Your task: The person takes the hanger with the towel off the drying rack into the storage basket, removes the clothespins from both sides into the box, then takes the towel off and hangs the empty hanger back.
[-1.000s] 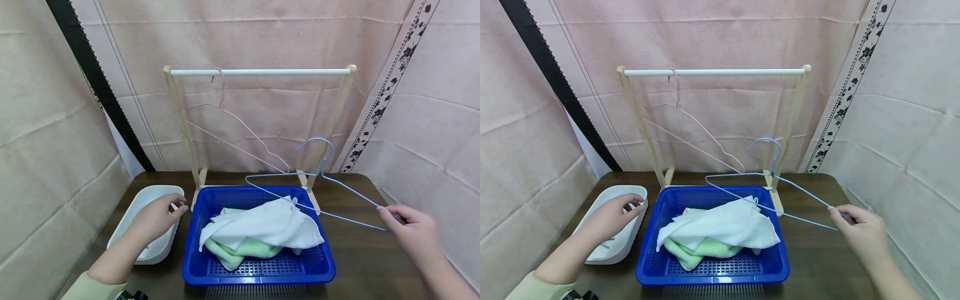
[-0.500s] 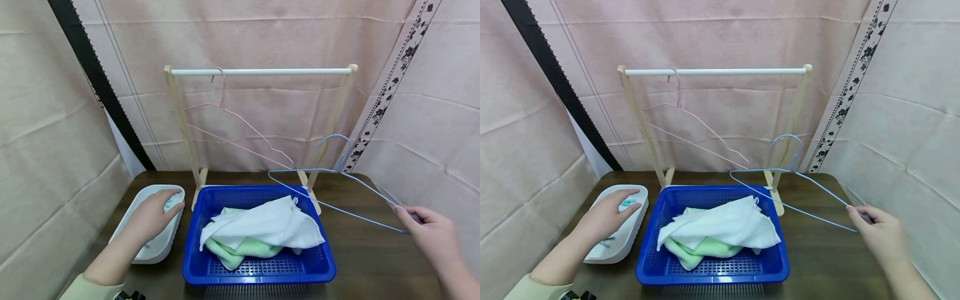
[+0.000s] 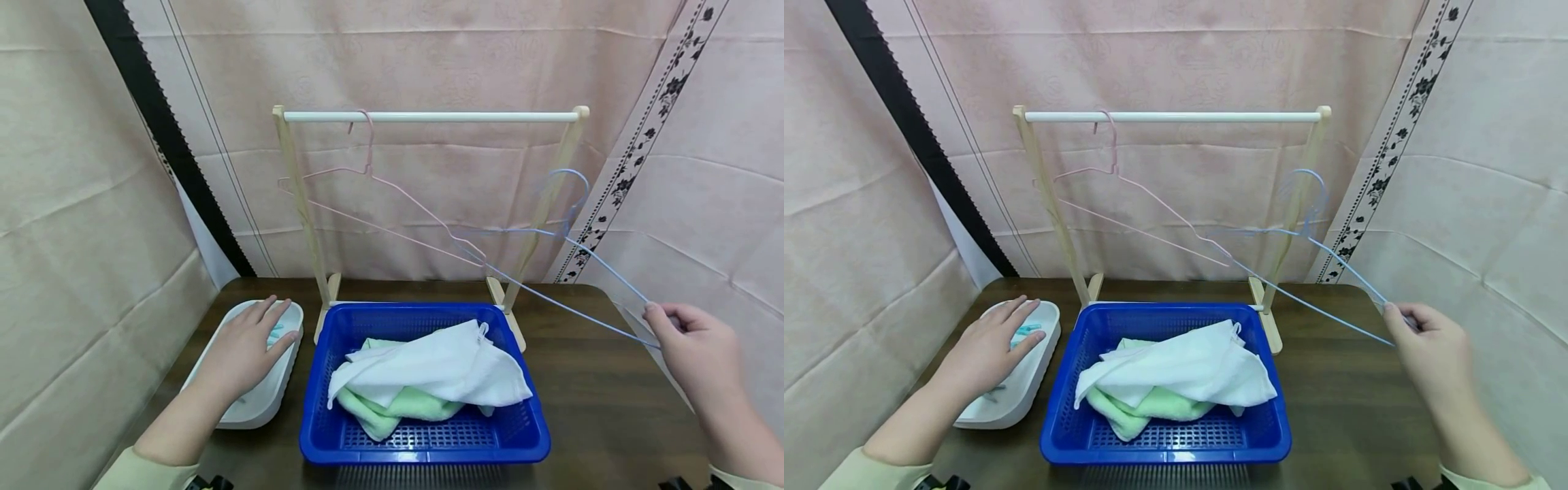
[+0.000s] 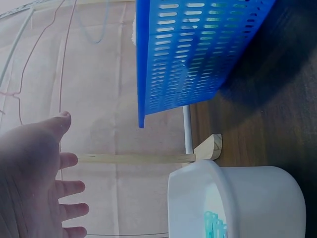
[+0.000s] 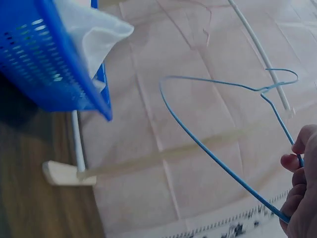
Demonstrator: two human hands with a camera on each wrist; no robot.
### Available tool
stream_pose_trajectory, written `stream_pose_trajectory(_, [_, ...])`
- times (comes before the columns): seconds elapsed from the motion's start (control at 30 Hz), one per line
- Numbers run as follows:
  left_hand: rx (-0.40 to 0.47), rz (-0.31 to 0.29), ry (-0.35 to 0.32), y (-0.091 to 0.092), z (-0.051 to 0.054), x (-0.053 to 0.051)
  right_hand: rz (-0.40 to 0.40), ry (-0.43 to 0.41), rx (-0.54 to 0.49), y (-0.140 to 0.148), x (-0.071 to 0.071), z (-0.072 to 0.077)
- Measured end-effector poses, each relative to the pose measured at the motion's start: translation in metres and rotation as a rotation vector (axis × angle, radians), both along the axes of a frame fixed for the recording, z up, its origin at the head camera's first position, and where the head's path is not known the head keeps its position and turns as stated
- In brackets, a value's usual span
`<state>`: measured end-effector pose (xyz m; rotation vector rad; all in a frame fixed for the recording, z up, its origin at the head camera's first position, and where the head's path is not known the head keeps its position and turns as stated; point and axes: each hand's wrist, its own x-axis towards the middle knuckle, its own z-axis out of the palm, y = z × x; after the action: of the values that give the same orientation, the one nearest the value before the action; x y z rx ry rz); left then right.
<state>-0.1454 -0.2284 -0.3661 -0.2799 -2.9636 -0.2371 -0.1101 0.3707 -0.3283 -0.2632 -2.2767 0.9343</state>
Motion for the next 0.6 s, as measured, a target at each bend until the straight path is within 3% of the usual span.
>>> stream_pose_trajectory(0.17, [-0.009,-0.002,-0.022,0.000,0.000,0.001,0.061,0.067,-0.012,-0.025,-0.018,0.017])
stream_pose_trajectory(0.6, [-0.005,-0.001,-0.037,0.003,-0.002,-0.003,0.166,0.133,-0.086,-0.072,-0.071,0.065])
